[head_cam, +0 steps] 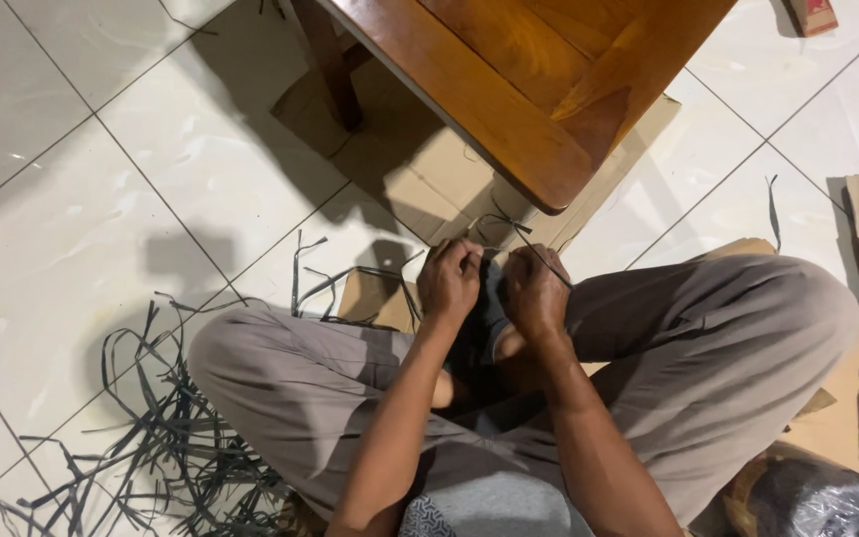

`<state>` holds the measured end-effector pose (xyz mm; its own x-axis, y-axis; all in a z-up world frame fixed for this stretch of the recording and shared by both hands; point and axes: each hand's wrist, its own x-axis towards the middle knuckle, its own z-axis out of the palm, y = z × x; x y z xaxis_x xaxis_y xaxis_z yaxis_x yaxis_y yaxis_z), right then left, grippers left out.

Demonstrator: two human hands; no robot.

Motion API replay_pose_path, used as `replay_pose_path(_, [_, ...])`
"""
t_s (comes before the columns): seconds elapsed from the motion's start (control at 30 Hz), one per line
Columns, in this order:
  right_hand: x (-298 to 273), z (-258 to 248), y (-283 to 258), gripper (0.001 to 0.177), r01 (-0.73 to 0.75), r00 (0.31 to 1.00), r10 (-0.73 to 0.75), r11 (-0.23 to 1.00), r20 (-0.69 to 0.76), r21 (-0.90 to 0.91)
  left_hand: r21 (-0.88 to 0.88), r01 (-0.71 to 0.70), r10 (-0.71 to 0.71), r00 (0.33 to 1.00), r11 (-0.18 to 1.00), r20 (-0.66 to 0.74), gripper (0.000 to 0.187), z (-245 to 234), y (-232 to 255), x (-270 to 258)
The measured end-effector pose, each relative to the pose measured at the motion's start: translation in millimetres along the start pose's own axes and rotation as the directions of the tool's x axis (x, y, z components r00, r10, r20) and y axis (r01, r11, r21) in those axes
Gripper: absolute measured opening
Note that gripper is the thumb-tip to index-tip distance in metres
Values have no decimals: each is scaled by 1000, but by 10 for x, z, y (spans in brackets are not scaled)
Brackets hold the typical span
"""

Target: Wrapping a wooden chair with protective cardboard and securing it with plastic ties.

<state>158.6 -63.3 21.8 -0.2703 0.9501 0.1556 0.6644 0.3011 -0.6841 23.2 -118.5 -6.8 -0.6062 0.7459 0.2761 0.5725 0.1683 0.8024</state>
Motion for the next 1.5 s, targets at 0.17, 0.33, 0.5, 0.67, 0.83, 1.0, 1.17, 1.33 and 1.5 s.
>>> replay_pose_path(0.17, [68,104,126,6,5,997,-3,1000,-77,29,-3,-39,39,999,999,2,9,15,70,74])
replay_pose_path(0.33, [69,115,123,10,62,993,-56,996,-102,60,26,160,-161,951,987,262,11,245,-215,16])
replay_pose_path(0.5, [83,120,104,4,46,995,-43,998,-94,33,93,404,-396,779,910,486,24,384,-195,60])
replay_pose_path(0.67, [126,134,91,4,44,996,-38,997,-77,70,80,293,-297,846,953,442,20,394,-141,15])
replay_pose_path(0.83, [149,159,156,6,-40,998,43,997,-36,73,107,117,-151,900,987,409,18,383,-95,-39])
replay_pose_path(1.0, [191,201,313,14,-2,1000,4,997,-29,78,-175,-78,130,942,981,310,8,225,-101,39])
replay_pose_path(1.17, [93,122,269,11,-24,1000,24,999,-17,24,-41,300,-250,855,953,454,20,293,-285,216])
replay_pose_path(1.33, [-91,1,14,13,-39,999,39,996,6,-80,-132,453,-343,807,882,480,25,553,-549,150])
replay_pose_path(1.5, [-111,40,30,12,-138,990,138,990,26,-19,-291,458,-299,838,840,457,26,489,-512,143])
